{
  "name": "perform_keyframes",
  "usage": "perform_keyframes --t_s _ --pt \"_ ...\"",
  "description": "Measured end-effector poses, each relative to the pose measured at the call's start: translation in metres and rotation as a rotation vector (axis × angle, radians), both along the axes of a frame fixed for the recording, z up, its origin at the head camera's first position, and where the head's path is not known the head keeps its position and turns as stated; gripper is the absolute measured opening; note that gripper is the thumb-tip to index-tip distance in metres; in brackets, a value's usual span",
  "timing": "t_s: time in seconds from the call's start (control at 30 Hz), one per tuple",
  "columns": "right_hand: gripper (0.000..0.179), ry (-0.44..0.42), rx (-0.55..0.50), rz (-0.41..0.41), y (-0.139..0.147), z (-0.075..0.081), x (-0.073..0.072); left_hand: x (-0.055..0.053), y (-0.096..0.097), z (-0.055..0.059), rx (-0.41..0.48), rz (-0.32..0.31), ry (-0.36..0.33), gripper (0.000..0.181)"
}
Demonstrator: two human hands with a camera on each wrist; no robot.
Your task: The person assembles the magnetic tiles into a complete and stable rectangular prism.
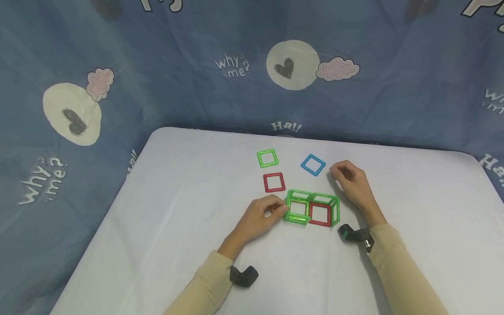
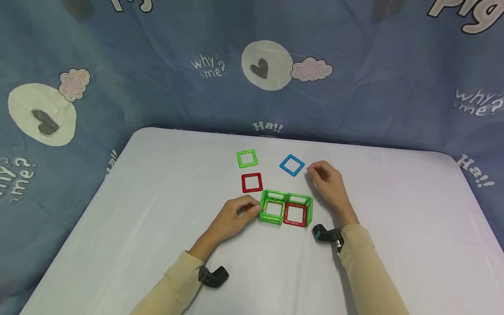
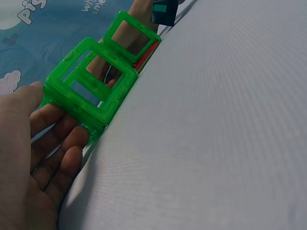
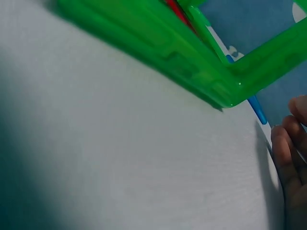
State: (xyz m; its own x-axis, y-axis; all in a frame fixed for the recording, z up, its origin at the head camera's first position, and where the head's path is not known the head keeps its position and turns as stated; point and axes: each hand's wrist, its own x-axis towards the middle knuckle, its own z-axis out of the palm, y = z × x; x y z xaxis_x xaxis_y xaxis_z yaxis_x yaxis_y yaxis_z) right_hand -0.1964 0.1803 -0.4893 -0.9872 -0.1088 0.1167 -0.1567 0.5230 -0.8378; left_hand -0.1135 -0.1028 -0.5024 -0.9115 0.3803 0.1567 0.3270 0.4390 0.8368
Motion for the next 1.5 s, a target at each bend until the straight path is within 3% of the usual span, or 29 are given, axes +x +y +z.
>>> perform_keyframes --t_s 0.2,0.4,0.8,1.07,1.5 --pt "0.028 0.022 0.056 0.021 0.007 -0.012 -0.008 0.002 0.001 -0.001 0.007 -0.007 -0.01 0.021" --pt "0.029 0.0 0.095 0.136 0.007 -0.008 -0.015 0.001 0.001 0.001 0.006 0.008 -0.001 0.018" --pt "0.029 0.122 0.254 0.308 0.001 -0.002 -0.031 0.0 0.0 0.0 0.02 0.008 -0.006 0.018" --pt "0.024 0.135 0.287 0.331 0.003 -0.002 -0.033 0.0 0.0 -0.002 0.021 0.001 -0.005 0.018" --pt "0.015 0.116 0.251 0.294 0.003 -0.002 -0.031 0.0 0.0 0.0 0.02 0.002 -0.014 0.017"
